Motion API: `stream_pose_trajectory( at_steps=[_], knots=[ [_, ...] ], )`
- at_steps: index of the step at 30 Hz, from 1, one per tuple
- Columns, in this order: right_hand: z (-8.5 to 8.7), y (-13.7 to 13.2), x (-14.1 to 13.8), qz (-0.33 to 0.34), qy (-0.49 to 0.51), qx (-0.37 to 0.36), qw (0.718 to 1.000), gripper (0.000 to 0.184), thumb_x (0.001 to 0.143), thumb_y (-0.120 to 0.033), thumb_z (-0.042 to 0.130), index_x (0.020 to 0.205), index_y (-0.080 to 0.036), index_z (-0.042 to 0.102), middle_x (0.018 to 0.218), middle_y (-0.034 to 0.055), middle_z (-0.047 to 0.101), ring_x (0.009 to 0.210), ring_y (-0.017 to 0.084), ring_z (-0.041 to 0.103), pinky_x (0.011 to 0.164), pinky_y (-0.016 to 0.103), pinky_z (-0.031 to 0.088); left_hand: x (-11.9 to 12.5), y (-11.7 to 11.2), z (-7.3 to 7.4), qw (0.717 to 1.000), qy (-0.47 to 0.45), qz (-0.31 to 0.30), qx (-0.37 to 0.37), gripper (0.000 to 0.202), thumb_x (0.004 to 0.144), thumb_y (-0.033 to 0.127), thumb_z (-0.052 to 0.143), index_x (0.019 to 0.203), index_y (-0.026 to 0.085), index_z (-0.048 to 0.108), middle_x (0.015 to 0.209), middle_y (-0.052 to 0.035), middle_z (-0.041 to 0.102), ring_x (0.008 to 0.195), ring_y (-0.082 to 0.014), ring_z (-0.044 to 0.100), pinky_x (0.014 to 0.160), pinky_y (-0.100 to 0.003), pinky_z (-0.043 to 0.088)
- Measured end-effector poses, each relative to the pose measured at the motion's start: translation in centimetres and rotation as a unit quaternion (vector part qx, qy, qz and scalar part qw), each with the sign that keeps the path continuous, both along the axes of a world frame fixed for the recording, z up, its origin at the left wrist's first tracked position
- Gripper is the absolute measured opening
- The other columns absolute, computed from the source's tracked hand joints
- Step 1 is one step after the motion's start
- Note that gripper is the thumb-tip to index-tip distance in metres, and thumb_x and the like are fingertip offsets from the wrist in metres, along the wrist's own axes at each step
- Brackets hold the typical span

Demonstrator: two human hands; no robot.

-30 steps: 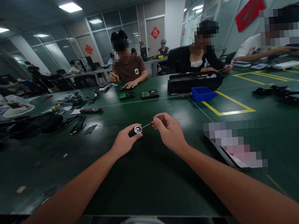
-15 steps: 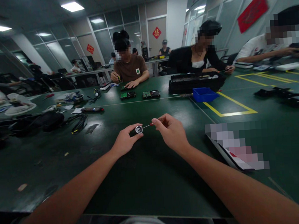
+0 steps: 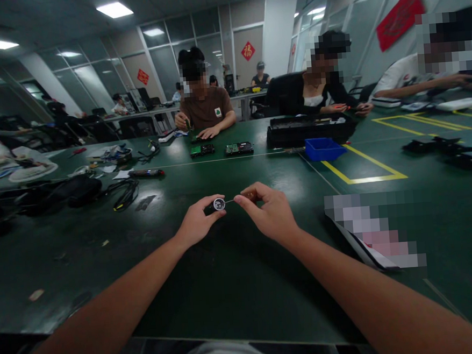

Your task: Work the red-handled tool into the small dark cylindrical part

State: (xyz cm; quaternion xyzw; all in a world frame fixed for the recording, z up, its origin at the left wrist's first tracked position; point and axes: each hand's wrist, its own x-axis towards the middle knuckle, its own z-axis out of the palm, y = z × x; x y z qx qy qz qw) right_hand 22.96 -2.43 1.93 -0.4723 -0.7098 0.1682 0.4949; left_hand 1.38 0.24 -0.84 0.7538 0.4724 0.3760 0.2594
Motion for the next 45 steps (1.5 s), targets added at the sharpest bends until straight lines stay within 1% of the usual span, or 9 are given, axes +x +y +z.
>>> stream_pose_trajectory(
  at_steps=[3, 7, 11, 16, 21, 27, 31, 36, 45],
  knots=[
    [-0.1, -0.1, 0.1, 0.047, 0.013, -0.002, 0.999, 0.023, 0.093, -0.040, 0.058, 0.105, -0.023, 0.067, 0.088, 0.0038, 0.072, 0.076, 0.020, 0.068, 0.072, 0.035, 0.051, 0.0, 0.0, -0.1, 1.000, 0.000, -0.006, 0.005, 0.039, 0.084, 0.024, 0.071, 0.122, 0.025, 0.066, 0.123, -0.0040, 0.068, 0.117, -0.0223, 0.061, 0.106, -0.039, 0.042],
    [-0.1, -0.2, 0.0, 0.083, -0.015, -0.019, 0.996, 0.023, 0.096, -0.040, 0.053, 0.108, -0.023, 0.064, 0.088, 0.0035, 0.071, 0.080, 0.020, 0.068, 0.073, 0.035, 0.051, 0.0, -0.1, -0.1, 1.000, 0.000, -0.007, 0.007, 0.039, 0.084, 0.024, 0.072, 0.122, 0.025, 0.066, 0.121, -0.0041, 0.068, 0.115, -0.0218, 0.061, 0.105, -0.038, 0.043],
    [0.1, -0.3, -0.2, 0.037, -0.023, -0.029, 0.999, 0.030, 0.098, -0.046, 0.048, 0.097, -0.023, 0.067, 0.068, -0.0003, 0.063, 0.062, 0.017, 0.060, 0.059, 0.032, 0.044, 0.1, -0.2, 0.2, 1.000, 0.015, -0.015, 0.007, 0.039, 0.083, 0.024, 0.073, 0.122, 0.025, 0.066, 0.121, -0.0043, 0.068, 0.115, -0.0222, 0.061, 0.105, -0.039, 0.043],
    [-0.1, -0.2, -0.5, 0.028, 0.082, -0.040, 0.995, 0.025, 0.095, -0.040, 0.053, 0.107, -0.022, 0.065, 0.082, 0.0025, 0.067, 0.072, 0.019, 0.062, 0.066, 0.033, 0.047, 0.2, -0.2, 0.5, 0.999, 0.031, -0.011, 0.003, 0.038, 0.083, 0.024, 0.073, 0.120, 0.024, 0.067, 0.120, -0.0047, 0.069, 0.113, -0.0228, 0.061, 0.103, -0.039, 0.044],
    [-0.6, 0.9, -0.7, 0.046, 0.248, -0.107, 0.962, 0.024, 0.089, -0.044, 0.060, 0.095, -0.021, 0.065, 0.086, 0.0047, 0.068, 0.079, 0.019, 0.064, 0.080, 0.039, 0.054, 0.2, -0.5, 0.8, 0.998, 0.049, 0.002, 0.027, 0.038, 0.084, 0.026, 0.072, 0.122, 0.025, 0.066, 0.120, -0.0050, 0.069, 0.112, -0.0237, 0.061, 0.101, -0.040, 0.044],
    [-1.0, 2.3, 0.0, 0.090, 0.363, -0.213, 0.903, 0.028, 0.087, -0.050, 0.060, 0.083, -0.023, 0.059, 0.074, 0.0035, 0.062, 0.068, 0.019, 0.063, 0.079, 0.043, 0.057, 0.3, -0.7, 1.2, 0.997, 0.072, -0.015, 0.040, 0.037, 0.087, 0.030, 0.070, 0.123, 0.027, 0.066, 0.124, -0.0044, 0.069, 0.116, -0.0255, 0.059, 0.101, -0.042, 0.043],
    [-1.2, 2.3, 0.1, 0.061, 0.325, -0.159, 0.930, 0.027, 0.088, -0.050, 0.059, 0.088, -0.023, 0.060, 0.080, 0.0041, 0.065, 0.072, 0.019, 0.065, 0.077, 0.041, 0.057, 0.4, -0.7, 1.4, 0.996, 0.082, 0.003, 0.024, 0.037, 0.088, 0.033, 0.068, 0.125, 0.028, 0.065, 0.127, -0.0043, 0.068, 0.114, -0.0273, 0.061, 0.105, -0.047, 0.040],
    [-1.2, 1.6, -0.3, 0.028, 0.252, -0.096, 0.963, 0.027, 0.092, -0.048, 0.058, 0.093, -0.021, 0.063, 0.086, 0.0047, 0.069, 0.076, 0.018, 0.066, 0.076, 0.038, 0.056, 0.3, -0.6, 1.2, 0.997, 0.078, -0.007, 0.019, 0.040, 0.089, 0.036, 0.067, 0.128, 0.029, 0.063, 0.131, -0.0045, 0.066, 0.121, -0.0289, 0.058, 0.116, -0.058, 0.022],
    [0.9, 0.1, -0.1, -0.039, 0.076, -0.048, 0.995, 0.030, 0.090, -0.050, 0.060, 0.081, -0.022, 0.065, 0.066, 0.0022, 0.068, 0.060, 0.018, 0.062, 0.060, 0.033, 0.047, 0.3, -0.6, 0.9, 0.995, 0.087, -0.009, 0.036, 0.039, 0.086, 0.034, 0.071, 0.124, 0.028, 0.065, 0.125, -0.0045, 0.069, 0.116, -0.0269, 0.060, 0.111, -0.051, 0.032]
  ],
)
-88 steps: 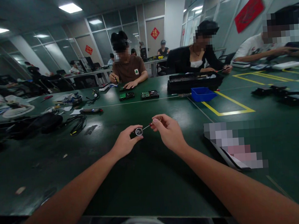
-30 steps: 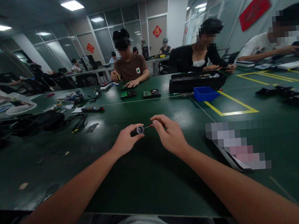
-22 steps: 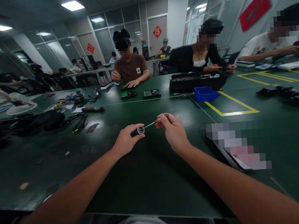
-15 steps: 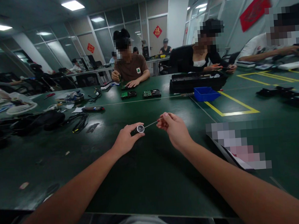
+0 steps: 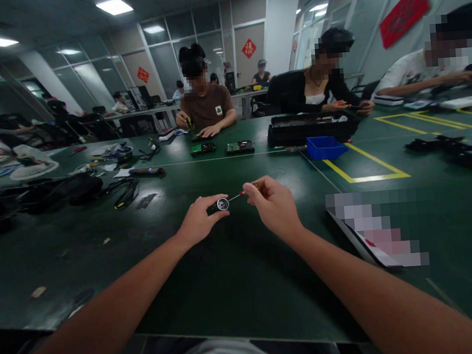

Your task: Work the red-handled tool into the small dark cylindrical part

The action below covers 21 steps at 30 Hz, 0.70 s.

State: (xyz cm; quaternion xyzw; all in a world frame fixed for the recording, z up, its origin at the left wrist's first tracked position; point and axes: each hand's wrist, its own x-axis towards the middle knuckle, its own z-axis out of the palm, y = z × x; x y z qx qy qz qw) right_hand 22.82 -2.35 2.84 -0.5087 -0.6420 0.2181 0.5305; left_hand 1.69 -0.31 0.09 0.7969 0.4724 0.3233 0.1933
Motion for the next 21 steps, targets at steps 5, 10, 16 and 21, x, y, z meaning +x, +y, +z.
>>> stream_pose_trajectory(
  at_steps=[5, 10, 16, 21],
  knots=[
    [0.03, -0.31, 0.19, -0.015, -0.088, 0.047, 0.995, 0.026, 0.090, -0.047, 0.061, 0.080, -0.023, 0.064, 0.065, 0.0013, 0.068, 0.060, 0.019, 0.063, 0.059, 0.032, 0.044, -0.10, 0.01, -0.11, 1.000, 0.010, 0.008, 0.008, 0.040, 0.085, 0.036, 0.072, 0.124, 0.029, 0.066, 0.123, -0.0042, 0.070, 0.109, -0.0267, 0.061, 0.108, -0.050, 0.035],
    [-0.10, -0.54, 0.10, 0.056, -0.107, 0.061, 0.991, 0.014, 0.094, -0.032, 0.051, 0.096, -0.023, 0.062, 0.080, 0.0028, 0.072, 0.073, 0.021, 0.068, 0.067, 0.034, 0.047, -0.19, 0.03, -0.17, 1.000, 0.018, 0.000, 0.012, 0.039, 0.085, 0.036, 0.071, 0.124, 0.029, 0.066, 0.118, -0.0037, 0.071, 0.104, -0.0263, 0.061, 0.104, -0.049, 0.038],
    [0.16, -0.88, -0.21, 0.009, -0.129, 0.050, 0.990, 0.031, 0.099, -0.044, 0.044, 0.089, -0.024, 0.065, 0.065, 0.0002, 0.063, 0.054, 0.016, 0.056, 0.054, 0.031, 0.037, -0.09, 0.04, -0.24, 1.000, 0.019, -0.012, 0.015, 0.039, 0.085, 0.037, 0.071, 0.123, 0.028, 0.066, 0.117, -0.0038, 0.071, 0.105, -0.0258, 0.061, 0.105, -0.049, 0.037],
    [-0.48, -0.88, -0.53, 0.030, -0.027, 0.031, 0.999, 0.023, 0.096, -0.037, 0.050, 0.109, -0.022, 0.060, 0.086, 0.0047, 0.070, 0.070, 0.019, 0.063, 0.065, 0.034, 0.046, -0.23, 0.08, -0.20, 1.000, 0.014, 0.000, 0.013, 0.038, 0.086, 0.036, 0.071, 0.123, 0.028, 0.066, 0.115, -0.0036, 0.071, 0.103, -0.0256, 0.061, 0.102, -0.047, 0.039]
  ],
)
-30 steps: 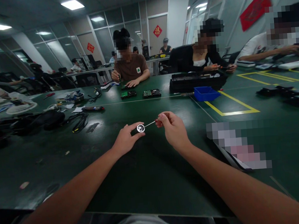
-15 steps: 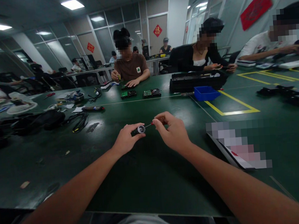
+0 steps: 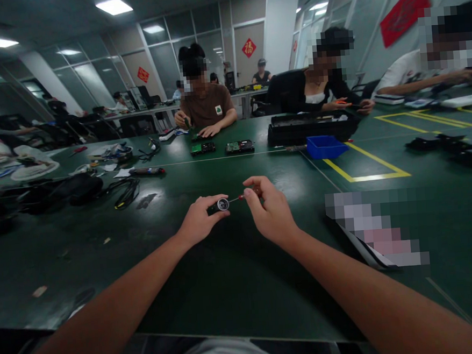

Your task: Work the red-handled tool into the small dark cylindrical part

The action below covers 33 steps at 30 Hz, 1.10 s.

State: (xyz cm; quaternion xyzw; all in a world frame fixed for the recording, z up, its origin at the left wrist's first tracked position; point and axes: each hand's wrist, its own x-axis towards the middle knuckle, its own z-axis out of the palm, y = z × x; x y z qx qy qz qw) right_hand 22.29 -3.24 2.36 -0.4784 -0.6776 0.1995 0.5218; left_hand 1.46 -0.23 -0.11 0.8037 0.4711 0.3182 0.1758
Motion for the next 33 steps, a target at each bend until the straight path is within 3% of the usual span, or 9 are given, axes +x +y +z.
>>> stream_pose_trajectory(
  at_steps=[5, 6, 9, 11, 16, 20, 27, 33],
  knots=[
    [-0.5, 1.4, 0.1, 0.034, 0.151, -0.064, 0.986, 0.024, 0.093, -0.042, 0.056, 0.095, -0.021, 0.066, 0.080, 0.0036, 0.067, 0.074, 0.019, 0.062, 0.072, 0.036, 0.050, -0.1, 0.1, 0.0, 0.999, -0.045, -0.004, 0.018, 0.041, 0.086, 0.031, 0.071, 0.126, 0.026, 0.064, 0.122, -0.0043, 0.069, 0.111, -0.0239, 0.060, 0.100, -0.041, 0.042],
    [-0.5, 1.8, 0.2, 0.035, 0.209, -0.086, 0.973, 0.024, 0.092, -0.043, 0.057, 0.091, -0.021, 0.066, 0.077, 0.0026, 0.065, 0.072, 0.018, 0.061, 0.073, 0.035, 0.050, -0.1, 0.2, 0.0, 0.998, -0.054, -0.016, 0.025, 0.041, 0.086, 0.031, 0.071, 0.126, 0.026, 0.064, 0.124, -0.0044, 0.068, 0.114, -0.0235, 0.060, 0.102, -0.041, 0.042],
    [-0.7, 2.9, 0.7, 0.100, 0.372, -0.231, 0.893, 0.024, 0.087, -0.042, 0.062, 0.078, -0.020, 0.063, 0.064, -0.0010, 0.057, 0.059, 0.014, 0.053, 0.074, 0.037, 0.053, 0.1, 0.2, 0.0, 0.997, -0.048, -0.047, 0.040, 0.040, 0.086, 0.033, 0.071, 0.125, 0.027, 0.065, 0.125, -0.0039, 0.068, 0.116, -0.0232, 0.059, 0.105, -0.043, 0.040],
    [-0.9, 3.3, 1.0, 0.099, 0.407, -0.241, 0.875, 0.023, 0.086, -0.040, 0.064, 0.076, -0.020, 0.064, 0.063, -0.0019, 0.055, 0.056, 0.013, 0.052, 0.074, 0.035, 0.053, 0.1, 0.2, 0.0, 0.998, -0.032, -0.048, 0.035, 0.040, 0.087, 0.035, 0.071, 0.125, 0.028, 0.065, 0.122, -0.0034, 0.069, 0.113, -0.0235, 0.059, 0.104, -0.044, 0.039],
    [-1.3, 3.4, 1.3, 0.039, 0.300, -0.109, 0.947, 0.024, 0.090, -0.045, 0.061, 0.085, -0.022, 0.065, 0.075, 0.0005, 0.063, 0.068, 0.015, 0.060, 0.067, 0.032, 0.050, 0.0, 0.2, 0.3, 1.000, -0.012, -0.015, 0.014, 0.040, 0.087, 0.036, 0.070, 0.126, 0.027, 0.064, 0.117, -0.0023, 0.071, 0.104, -0.0232, 0.060, 0.095, -0.041, 0.043],
    [-1.2, 2.8, 1.0, 0.025, 0.196, -0.067, 0.978, 0.028, 0.095, -0.047, 0.054, 0.091, -0.022, 0.065, 0.077, 0.0017, 0.066, 0.070, 0.017, 0.062, 0.067, 0.034, 0.049, 0.0, 0.0, 0.4, 1.000, -0.012, -0.009, 0.012, 0.041, 0.087, 0.037, 0.071, 0.127, 0.029, 0.064, 0.118, -0.0017, 0.070, 0.104, -0.0232, 0.060, 0.092, -0.040, 0.043],
    [0.2, 1.4, 0.5, -0.003, 0.064, -0.029, 0.998, 0.027, 0.096, -0.043, 0.050, 0.092, -0.020, 0.063, 0.076, 0.0033, 0.070, 0.068, 0.018, 0.065, 0.066, 0.033, 0.048, 0.1, -0.1, 0.4, 1.000, -0.001, -0.008, 0.005, 0.041, 0.086, 0.039, 0.071, 0.125, 0.028, 0.065, 0.118, -0.0025, 0.070, 0.103, -0.0245, 0.059, 0.095, -0.042, 0.042],
    [0.8, 0.5, 0.7, -0.084, -0.095, 0.051, 0.991, 0.040, 0.083, -0.053, 0.067, 0.060, -0.022, 0.056, 0.052, -0.0017, 0.059, 0.046, 0.013, 0.051, 0.050, 0.028, 0.034, -0.1, 0.0, 0.1, 1.000, 0.008, -0.007, 0.005, 0.042, 0.086, 0.043, 0.070, 0.126, 0.030, 0.065, 0.117, -0.0028, 0.071, 0.103, -0.0250, 0.059, 0.099, -0.046, 0.041]
  ],
)
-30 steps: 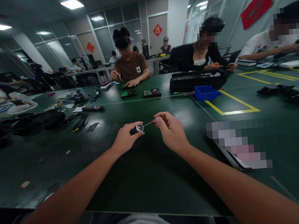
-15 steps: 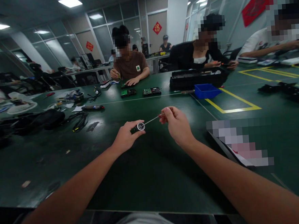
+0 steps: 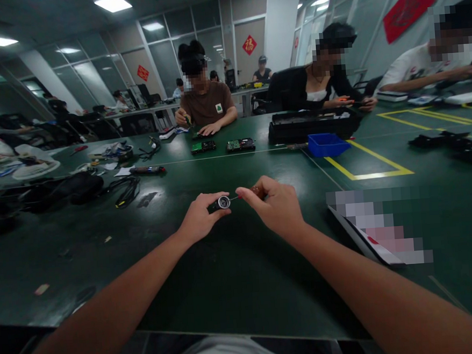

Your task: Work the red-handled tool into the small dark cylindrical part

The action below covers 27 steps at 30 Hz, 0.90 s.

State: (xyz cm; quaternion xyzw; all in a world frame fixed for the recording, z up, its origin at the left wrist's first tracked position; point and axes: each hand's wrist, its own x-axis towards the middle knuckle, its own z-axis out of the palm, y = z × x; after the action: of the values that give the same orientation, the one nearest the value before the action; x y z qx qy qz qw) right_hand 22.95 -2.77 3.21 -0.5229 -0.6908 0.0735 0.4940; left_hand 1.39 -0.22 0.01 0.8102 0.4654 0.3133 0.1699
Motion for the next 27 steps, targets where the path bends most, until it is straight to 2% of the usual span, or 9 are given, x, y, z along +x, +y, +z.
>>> stream_pose_trajectory(
  at_steps=[3, 7, 12, 15, 18, 23, 27],
  knots=[
    [-0.19, -0.15, -0.04, 0.007, -0.023, 0.024, 0.999, 0.040, 0.083, -0.053, 0.069, 0.061, -0.022, 0.057, 0.052, -0.0017, 0.060, 0.045, 0.012, 0.051, 0.048, 0.027, 0.034, -0.05, 0.15, -0.23, 1.000, 0.002, -0.006, 0.005, 0.042, 0.086, 0.043, 0.070, 0.126, 0.029, 0.065, 0.118, -0.0033, 0.070, 0.104, -0.0252, 0.060, 0.101, -0.046, 0.040],
    [-0.39, -0.25, 0.02, 0.039, -0.046, 0.039, 0.997, 0.031, 0.084, -0.048, 0.069, 0.071, -0.021, 0.063, 0.060, -0.0005, 0.066, 0.048, 0.013, 0.056, 0.050, 0.027, 0.038, -0.05, 0.29, -0.37, 1.000, -0.003, -0.008, 0.009, 0.042, 0.086, 0.042, 0.071, 0.125, 0.029, 0.065, 0.119, -0.0032, 0.070, 0.106, -0.0249, 0.060, 0.100, -0.045, 0.041],
    [-0.09, -0.39, 0.06, 0.109, -0.081, 0.070, 0.988, 0.014, 0.093, -0.031, 0.059, 0.094, -0.020, 0.068, 0.079, 0.0035, 0.071, 0.068, 0.018, 0.066, 0.063, 0.030, 0.047, -0.10, 0.38, -0.28, 1.000, -0.003, 0.002, 0.000, 0.040, 0.086, 0.041, 0.071, 0.124, 0.029, 0.066, 0.116, -0.0034, 0.071, 0.105, -0.0252, 0.060, 0.097, -0.044, 0.042],
    [0.08, -0.48, 0.02, 0.139, -0.104, 0.084, 0.981, 0.014, 0.094, -0.023, 0.053, 0.097, -0.019, 0.066, 0.084, 0.0053, 0.071, 0.075, 0.019, 0.066, 0.069, 0.032, 0.048, -0.17, 0.44, -0.33, 1.000, -0.002, 0.008, -0.001, 0.041, 0.086, 0.041, 0.071, 0.125, 0.030, 0.066, 0.117, -0.0032, 0.071, 0.105, -0.0251, 0.060, 0.096, -0.044, 0.043],
    [0.05, -0.49, 0.04, 0.133, -0.107, 0.067, 0.983, 0.017, 0.095, -0.027, 0.051, 0.098, -0.019, 0.066, 0.084, 0.0055, 0.071, 0.075, 0.019, 0.066, 0.068, 0.031, 0.048, -0.18, 0.42, -0.37, 1.000, -0.002, 0.004, 0.000, 0.041, 0.086, 0.043, 0.071, 0.125, 0.030, 0.066, 0.117, -0.0028, 0.071, 0.105, -0.0246, 0.060, 0.095, -0.043, 0.043],
    [-0.18, -0.44, -0.11, 0.084, -0.090, 0.001, 0.992, 0.029, 0.099, -0.040, 0.046, 0.093, -0.023, 0.069, 0.073, 0.0020, 0.070, 0.060, 0.016, 0.062, 0.058, 0.030, 0.041, -0.06, 0.21, -0.21, 1.000, 0.000, -0.008, -0.004, 0.042, 0.086, 0.045, 0.070, 0.125, 0.030, 0.066, 0.116, -0.0028, 0.071, 0.104, -0.0245, 0.060, 0.097, -0.044, 0.041],
    [-0.20, -0.57, -0.32, 0.077, -0.087, 0.001, 0.993, 0.026, 0.097, -0.034, 0.045, 0.112, -0.022, 0.064, 0.078, 0.0040, 0.070, 0.062, 0.018, 0.060, 0.060, 0.032, 0.041, -0.05, 0.18, -0.20, 1.000, -0.005, 0.002, -0.004, 0.041, 0.085, 0.043, 0.071, 0.124, 0.030, 0.066, 0.115, -0.0030, 0.071, 0.103, -0.0247, 0.060, 0.096, -0.043, 0.042]
  ],
)
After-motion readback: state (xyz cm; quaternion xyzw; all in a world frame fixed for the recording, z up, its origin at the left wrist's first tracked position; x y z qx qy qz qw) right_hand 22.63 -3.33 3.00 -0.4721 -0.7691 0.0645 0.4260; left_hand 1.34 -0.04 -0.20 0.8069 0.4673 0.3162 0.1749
